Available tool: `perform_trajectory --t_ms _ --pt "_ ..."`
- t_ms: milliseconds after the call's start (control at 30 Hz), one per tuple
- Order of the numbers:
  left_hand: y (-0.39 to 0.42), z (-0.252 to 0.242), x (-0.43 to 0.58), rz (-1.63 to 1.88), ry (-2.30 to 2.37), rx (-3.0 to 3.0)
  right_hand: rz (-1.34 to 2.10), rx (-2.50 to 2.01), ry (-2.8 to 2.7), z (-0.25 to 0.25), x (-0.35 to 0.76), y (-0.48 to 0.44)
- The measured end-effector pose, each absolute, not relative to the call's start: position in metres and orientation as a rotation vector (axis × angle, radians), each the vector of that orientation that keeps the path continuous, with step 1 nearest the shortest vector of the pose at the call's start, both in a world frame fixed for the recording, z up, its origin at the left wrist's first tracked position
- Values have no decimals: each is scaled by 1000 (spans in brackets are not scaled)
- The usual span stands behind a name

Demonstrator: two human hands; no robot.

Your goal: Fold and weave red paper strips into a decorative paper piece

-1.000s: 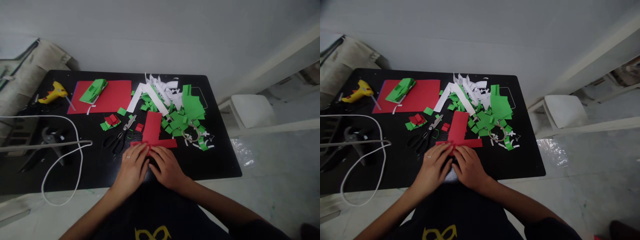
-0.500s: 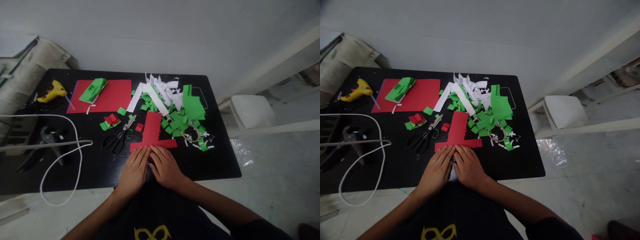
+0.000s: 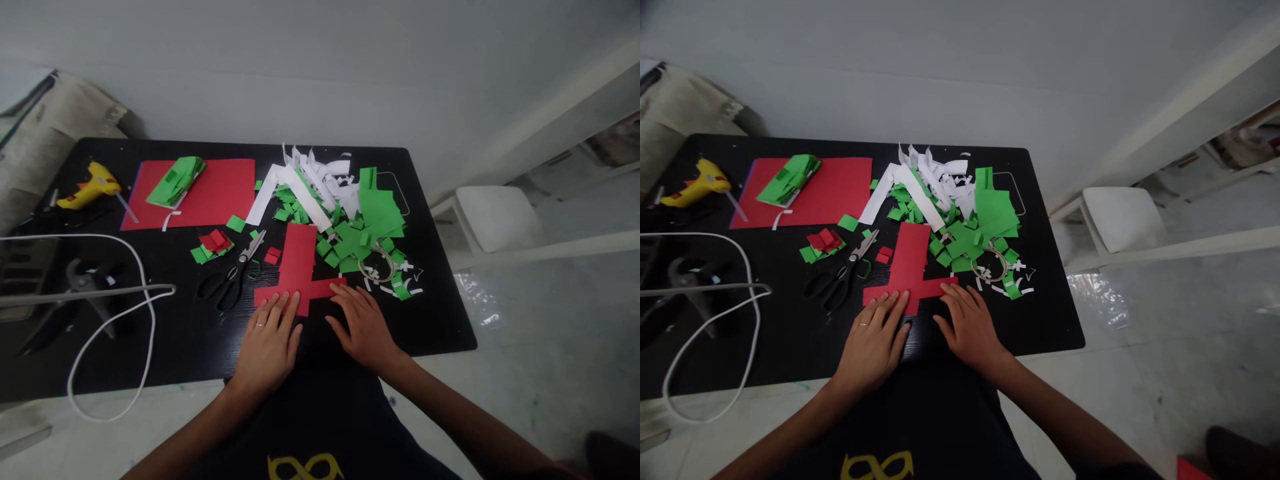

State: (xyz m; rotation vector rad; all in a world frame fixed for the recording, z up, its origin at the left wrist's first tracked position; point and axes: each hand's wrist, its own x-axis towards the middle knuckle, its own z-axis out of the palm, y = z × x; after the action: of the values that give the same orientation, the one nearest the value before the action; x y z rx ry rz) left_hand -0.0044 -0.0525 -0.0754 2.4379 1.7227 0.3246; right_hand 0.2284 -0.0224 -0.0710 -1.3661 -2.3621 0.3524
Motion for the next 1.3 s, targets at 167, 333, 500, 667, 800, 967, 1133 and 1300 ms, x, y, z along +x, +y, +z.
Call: perform_trajectory --t_ms 167,333,500,667,800,967,1133,1300 --pt "-52 -74 -2 303 1732 2452 358 -1399 -2392 -72 244 -23" --pt "-51 -73 3 306 1768 2466 302 -1386 -2317 -70 233 -25" --pt "-51 -73 6 281 1792 2471 412 -1238 -2367 -67 202 -25" --pt "-50 -73 6 268 1794 2475 505 -1197 -2438 -72 193 -23" --pt "-50 -75 1 320 1782 2474 494 -1177 -2425 -76 198 -22" --pt "-55 -76 -18 349 1828 2505 483 -1175 -2390 -77 198 -21" --pt "-60 -73 -39 289 1924 2510 504 -1176 -2366 -77 197 -21" --pt "-61 -72 -48 291 1944 2504 500 -1171 -2362 -78 198 -21"
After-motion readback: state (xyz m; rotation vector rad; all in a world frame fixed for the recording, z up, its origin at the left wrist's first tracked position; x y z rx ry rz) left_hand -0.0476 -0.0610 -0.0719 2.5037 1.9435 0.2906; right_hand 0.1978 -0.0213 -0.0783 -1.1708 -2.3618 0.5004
